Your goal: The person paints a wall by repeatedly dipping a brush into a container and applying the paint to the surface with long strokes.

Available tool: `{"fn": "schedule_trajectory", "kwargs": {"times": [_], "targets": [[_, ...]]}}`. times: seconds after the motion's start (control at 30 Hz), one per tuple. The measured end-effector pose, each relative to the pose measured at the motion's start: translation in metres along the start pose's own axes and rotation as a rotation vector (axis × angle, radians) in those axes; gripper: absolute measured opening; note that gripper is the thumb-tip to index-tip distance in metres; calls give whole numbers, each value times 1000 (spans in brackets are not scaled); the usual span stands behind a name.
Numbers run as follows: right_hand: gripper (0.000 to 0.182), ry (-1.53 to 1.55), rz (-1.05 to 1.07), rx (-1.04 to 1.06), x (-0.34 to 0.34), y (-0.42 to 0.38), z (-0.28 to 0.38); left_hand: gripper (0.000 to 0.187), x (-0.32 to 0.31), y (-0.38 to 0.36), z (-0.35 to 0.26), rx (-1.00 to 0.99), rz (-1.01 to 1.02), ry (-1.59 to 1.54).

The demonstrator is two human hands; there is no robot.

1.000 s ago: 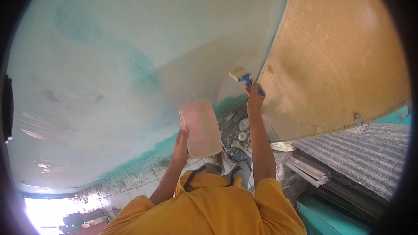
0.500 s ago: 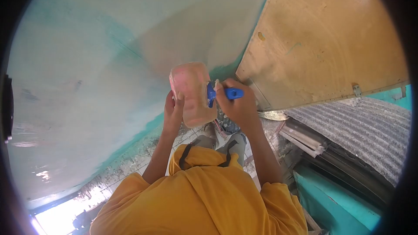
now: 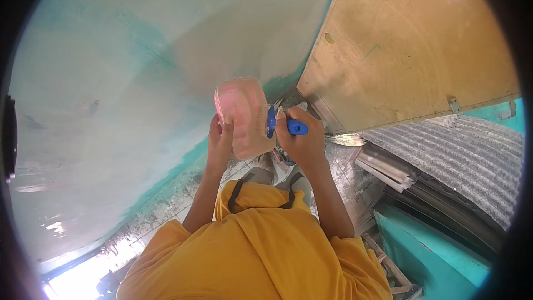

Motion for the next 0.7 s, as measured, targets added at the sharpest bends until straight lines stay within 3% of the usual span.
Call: {"fn": "schedule_trajectory", "kwargs": {"times": [0.27, 0.7], "targets": [[24, 3, -75, -6, 17, -4, -9, 83, -8, -12, -11, 95, 132, -214], [27, -24, -171, 40, 51, 9, -14, 90, -32, -19, -15, 65, 123, -154]]}}
Point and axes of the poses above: each hand's wrist, its own y-axis towards the middle knuckle, its own x-axis out of the back of the hand, z = x × y, the point moved 4 cm from there along y, towards the middle knuckle, and after that the axes turned 14 degrees about y, right-handed, at the moved point
